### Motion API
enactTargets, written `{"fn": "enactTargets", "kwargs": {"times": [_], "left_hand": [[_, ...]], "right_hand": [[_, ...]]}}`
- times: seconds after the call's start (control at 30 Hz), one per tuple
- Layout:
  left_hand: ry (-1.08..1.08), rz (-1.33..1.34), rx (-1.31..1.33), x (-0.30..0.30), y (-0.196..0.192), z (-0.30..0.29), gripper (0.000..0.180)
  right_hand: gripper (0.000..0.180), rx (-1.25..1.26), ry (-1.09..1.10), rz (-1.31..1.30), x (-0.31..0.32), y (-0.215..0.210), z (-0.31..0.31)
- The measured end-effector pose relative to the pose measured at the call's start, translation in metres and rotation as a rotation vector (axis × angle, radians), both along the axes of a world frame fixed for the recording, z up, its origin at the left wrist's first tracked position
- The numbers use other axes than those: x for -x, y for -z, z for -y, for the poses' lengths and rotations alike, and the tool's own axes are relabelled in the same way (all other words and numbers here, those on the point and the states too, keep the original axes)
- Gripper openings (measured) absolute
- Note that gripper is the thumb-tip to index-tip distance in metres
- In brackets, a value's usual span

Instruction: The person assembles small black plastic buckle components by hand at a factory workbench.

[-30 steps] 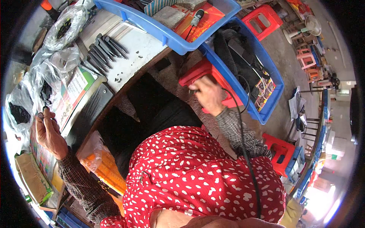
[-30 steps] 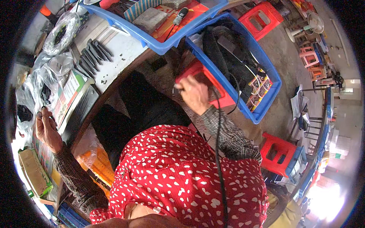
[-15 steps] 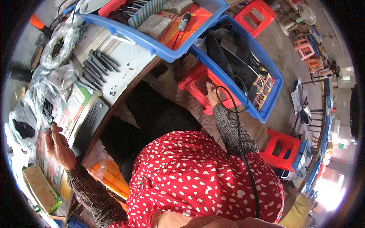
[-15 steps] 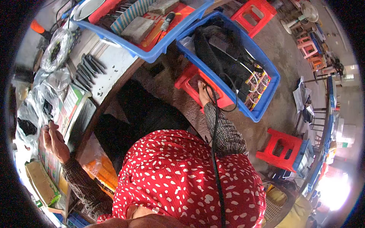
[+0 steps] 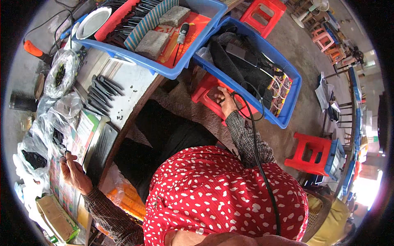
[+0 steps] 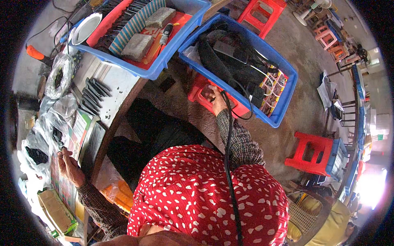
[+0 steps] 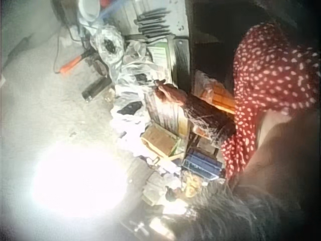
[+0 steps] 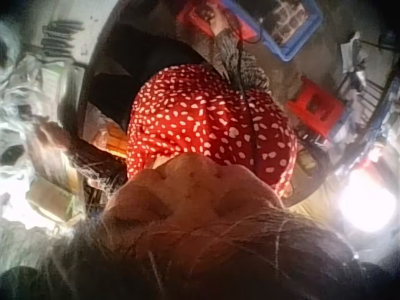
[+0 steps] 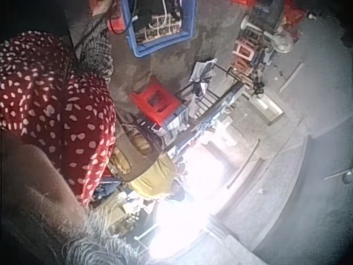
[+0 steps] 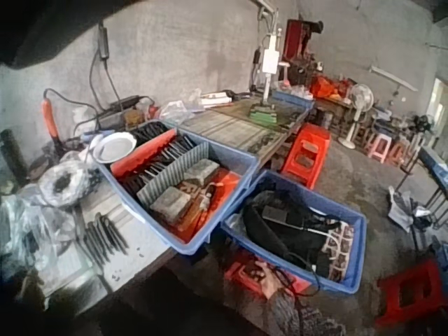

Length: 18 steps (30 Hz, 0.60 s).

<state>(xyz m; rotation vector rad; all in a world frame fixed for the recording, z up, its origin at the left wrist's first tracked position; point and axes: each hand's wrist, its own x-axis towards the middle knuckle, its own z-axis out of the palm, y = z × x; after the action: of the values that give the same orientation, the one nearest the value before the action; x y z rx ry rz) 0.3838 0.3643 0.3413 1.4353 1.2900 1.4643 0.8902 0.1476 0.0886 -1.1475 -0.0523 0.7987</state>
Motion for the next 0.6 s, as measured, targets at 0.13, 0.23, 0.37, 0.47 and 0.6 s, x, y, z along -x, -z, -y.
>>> {"fn": "enactTargets", "kwargs": {"times": [0.13,0.23,0.37,0.47,0.6], "left_hand": [[0.023,0.02,0.006,0.002,0.004,-0.002,0.009],[0.014,-0.014,0.011,-0.006,0.001,0.0,0.013],[0.024,-0.069,0.026,-0.006,0.0,0.0,0.018],[0.018,-0.074,0.035,-0.012,-0.002,0.002,0.019],[0.003,-0.102,0.037,-0.009,-0.001,0.001,0.019]], "right_hand": [[0.034,-0.103,0.046,-0.018,0.003,0.0,-0.002],[0.033,-0.161,0.026,-0.106,0.001,0.001,-0.004],[0.029,-0.142,0.108,-0.125,0.001,0.007,-0.006],[0.027,-0.133,0.09,-0.115,0.005,0.008,-0.005],[0.024,-0.141,0.084,-0.128,0.016,0.002,-0.01]]}}
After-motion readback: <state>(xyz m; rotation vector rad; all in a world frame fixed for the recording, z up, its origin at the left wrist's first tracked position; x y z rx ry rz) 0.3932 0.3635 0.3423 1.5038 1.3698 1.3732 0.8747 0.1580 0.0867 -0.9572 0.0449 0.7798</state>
